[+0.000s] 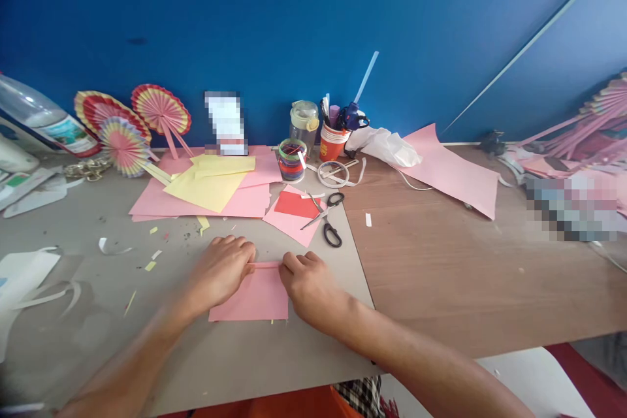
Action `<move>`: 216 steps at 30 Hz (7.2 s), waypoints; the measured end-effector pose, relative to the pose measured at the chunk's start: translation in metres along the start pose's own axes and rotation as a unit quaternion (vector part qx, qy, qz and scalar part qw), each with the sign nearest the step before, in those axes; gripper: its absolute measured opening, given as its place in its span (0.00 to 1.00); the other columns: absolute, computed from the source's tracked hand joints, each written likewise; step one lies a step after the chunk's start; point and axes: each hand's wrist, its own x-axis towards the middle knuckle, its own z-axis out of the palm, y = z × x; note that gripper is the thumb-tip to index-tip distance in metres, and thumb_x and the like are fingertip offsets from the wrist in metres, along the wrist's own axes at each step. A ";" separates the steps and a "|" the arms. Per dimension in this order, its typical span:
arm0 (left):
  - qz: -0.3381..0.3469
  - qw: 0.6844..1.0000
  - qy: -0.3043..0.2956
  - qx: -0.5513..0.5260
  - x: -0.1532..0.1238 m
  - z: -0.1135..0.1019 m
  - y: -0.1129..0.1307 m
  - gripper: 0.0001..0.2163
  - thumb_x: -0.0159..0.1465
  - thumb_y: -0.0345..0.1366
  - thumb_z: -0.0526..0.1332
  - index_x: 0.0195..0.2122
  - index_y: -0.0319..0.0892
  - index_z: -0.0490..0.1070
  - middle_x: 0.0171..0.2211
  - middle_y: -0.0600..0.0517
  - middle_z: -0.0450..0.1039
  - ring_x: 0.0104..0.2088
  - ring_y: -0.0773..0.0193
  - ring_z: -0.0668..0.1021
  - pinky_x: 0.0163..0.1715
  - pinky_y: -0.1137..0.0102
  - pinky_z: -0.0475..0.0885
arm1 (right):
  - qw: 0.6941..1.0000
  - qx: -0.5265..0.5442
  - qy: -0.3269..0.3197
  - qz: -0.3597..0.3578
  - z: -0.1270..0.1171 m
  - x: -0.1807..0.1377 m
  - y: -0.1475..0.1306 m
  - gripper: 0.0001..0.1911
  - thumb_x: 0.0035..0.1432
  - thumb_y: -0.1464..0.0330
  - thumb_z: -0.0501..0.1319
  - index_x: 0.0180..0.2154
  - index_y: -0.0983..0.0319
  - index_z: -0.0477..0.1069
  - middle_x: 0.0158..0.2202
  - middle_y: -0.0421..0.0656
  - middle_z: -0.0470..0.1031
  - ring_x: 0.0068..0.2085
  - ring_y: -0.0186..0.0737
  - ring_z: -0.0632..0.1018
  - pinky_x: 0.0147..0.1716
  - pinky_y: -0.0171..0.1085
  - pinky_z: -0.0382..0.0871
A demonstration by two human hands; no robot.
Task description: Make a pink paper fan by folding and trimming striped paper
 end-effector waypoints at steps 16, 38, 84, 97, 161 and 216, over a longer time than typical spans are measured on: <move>0.030 0.999 0.039 -0.024 -0.004 0.010 -0.001 0.08 0.59 0.23 0.52 0.28 0.42 0.66 0.33 0.48 0.70 0.35 0.58 0.71 0.36 0.63 0.62 | 1.000 0.018 0.013 0.016 -0.011 0.003 0.000 0.17 0.44 0.84 0.53 0.32 0.62 0.73 0.32 0.43 0.71 0.24 0.34 0.61 0.28 0.36 0.55; 0.027 0.987 0.135 -0.082 -0.009 -0.002 0.009 0.11 0.62 0.22 0.48 0.27 0.42 0.63 0.25 0.56 0.68 0.29 0.65 0.69 0.51 0.57 0.55 | 0.978 0.145 0.140 0.059 -0.019 0.034 -0.001 0.10 0.61 0.74 0.55 0.29 0.63 0.71 0.27 0.42 0.72 0.34 0.38 0.67 0.36 0.40 0.49; -0.032 0.986 0.116 -0.118 -0.008 -0.009 -0.025 0.08 0.62 0.29 0.52 0.26 0.44 0.65 0.27 0.57 0.73 0.33 0.63 0.74 0.56 0.55 0.51 | 0.974 0.204 0.000 0.096 -0.037 0.036 0.030 0.04 0.58 0.74 0.60 0.32 0.61 0.73 0.32 0.40 0.76 0.36 0.37 0.71 0.43 0.42 0.50; -0.048 0.980 0.139 -0.132 -0.003 -0.008 -0.039 0.07 0.63 0.31 0.51 0.32 0.46 0.67 0.32 0.55 0.77 0.34 0.63 0.75 0.55 0.55 0.54 | 0.970 0.179 0.114 0.115 -0.034 0.036 0.038 0.10 0.57 0.75 0.56 0.27 0.61 0.72 0.27 0.39 0.74 0.32 0.34 0.71 0.42 0.40 0.49; 0.053 0.949 0.304 0.061 -0.059 0.046 -0.030 0.16 0.59 0.18 0.51 0.38 0.45 0.71 0.31 0.55 0.74 0.34 0.63 0.73 0.49 0.57 0.55 | 0.974 0.201 0.029 0.098 0.004 0.013 0.012 0.09 0.59 0.77 0.53 0.32 0.63 0.71 0.29 0.40 0.74 0.29 0.33 0.70 0.38 0.38 0.49; 0.050 0.960 0.273 0.040 -0.058 0.047 -0.031 0.17 0.58 0.17 0.48 0.33 0.44 0.70 0.28 0.53 0.69 0.31 0.64 0.71 0.51 0.57 0.55 | 0.999 -0.002 -0.040 -0.015 -0.001 0.010 0.010 0.14 0.43 0.87 0.52 0.25 0.63 0.64 0.29 0.43 0.66 0.24 0.33 0.59 0.27 0.36 0.51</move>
